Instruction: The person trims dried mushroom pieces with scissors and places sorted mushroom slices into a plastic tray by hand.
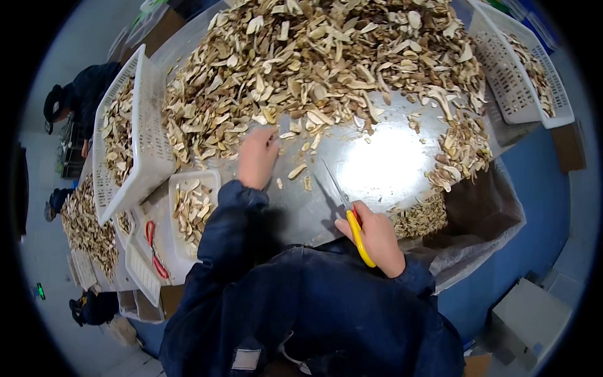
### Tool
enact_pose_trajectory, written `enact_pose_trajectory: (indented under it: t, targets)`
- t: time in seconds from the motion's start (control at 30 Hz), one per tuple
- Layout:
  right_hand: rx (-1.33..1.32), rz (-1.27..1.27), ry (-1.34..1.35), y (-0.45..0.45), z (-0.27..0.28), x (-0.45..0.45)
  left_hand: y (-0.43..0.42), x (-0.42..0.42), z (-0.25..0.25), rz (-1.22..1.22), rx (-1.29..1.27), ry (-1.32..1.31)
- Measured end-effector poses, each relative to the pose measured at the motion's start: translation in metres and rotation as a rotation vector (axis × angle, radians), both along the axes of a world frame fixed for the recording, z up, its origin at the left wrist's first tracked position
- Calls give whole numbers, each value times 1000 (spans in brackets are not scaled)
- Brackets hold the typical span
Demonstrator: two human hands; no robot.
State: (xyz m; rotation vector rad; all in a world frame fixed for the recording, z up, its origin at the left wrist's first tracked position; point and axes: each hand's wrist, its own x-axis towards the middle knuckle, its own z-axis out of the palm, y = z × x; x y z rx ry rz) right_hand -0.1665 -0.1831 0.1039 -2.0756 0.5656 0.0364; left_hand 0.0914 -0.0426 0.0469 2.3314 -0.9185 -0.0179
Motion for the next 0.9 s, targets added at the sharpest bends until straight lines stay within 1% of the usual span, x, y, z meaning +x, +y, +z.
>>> enact_pose_trajectory:
  t: [0.07, 0.17, 0.2, 0.3, 0.4, 0.43, 0.53, 0.57, 0.63, 0.73, 0.77, 0.83, 0.9]
  targets:
    - [-13, -10, -4, -1, -6, -7, -22, 7, -2, -7, 96, 43]
    - [-12, -24, 9, -1, -6, -7, -23, 16, -17, -66, 135, 29]
    - [-4, -28, 16, 1, -6, -7, -21, 16, -15, -88, 149, 32]
    - [-4, -4, 3, -1, -9, -1, -8, 7, -5, -40, 51, 359]
    - [-14, 26, -7, -1, -7, 8, -1, -10, 20, -26, -305, 1049]
    - [-52, 54, 33, 0, -8, 9, 1, -16, 25, -41, -323, 1112]
    - [22, 71, -19, 2, -3, 11, 3, -32, 42, -64, -350, 1243]
    - [46, 89, -90, 1, -4, 11, 3, -35, 42, -88, -330, 1261]
    - [65, 78, -107, 1, -5, 9, 4, -38, 43, -134, -289, 1291]
    - [145, 6, -85, -1, -8, 9, 3, -37, 32, -379, -48, 1028]
    - [180, -29, -68, -3, -10, 7, -1, -35, 26, -312, -26, 797]
    - [141, -53, -36, -5, -7, 6, -14, -25, 14, -179, 16, 337]
    - [105, -70, -42, -7, -7, 3, -28, -6, 8, -158, -73, 153]
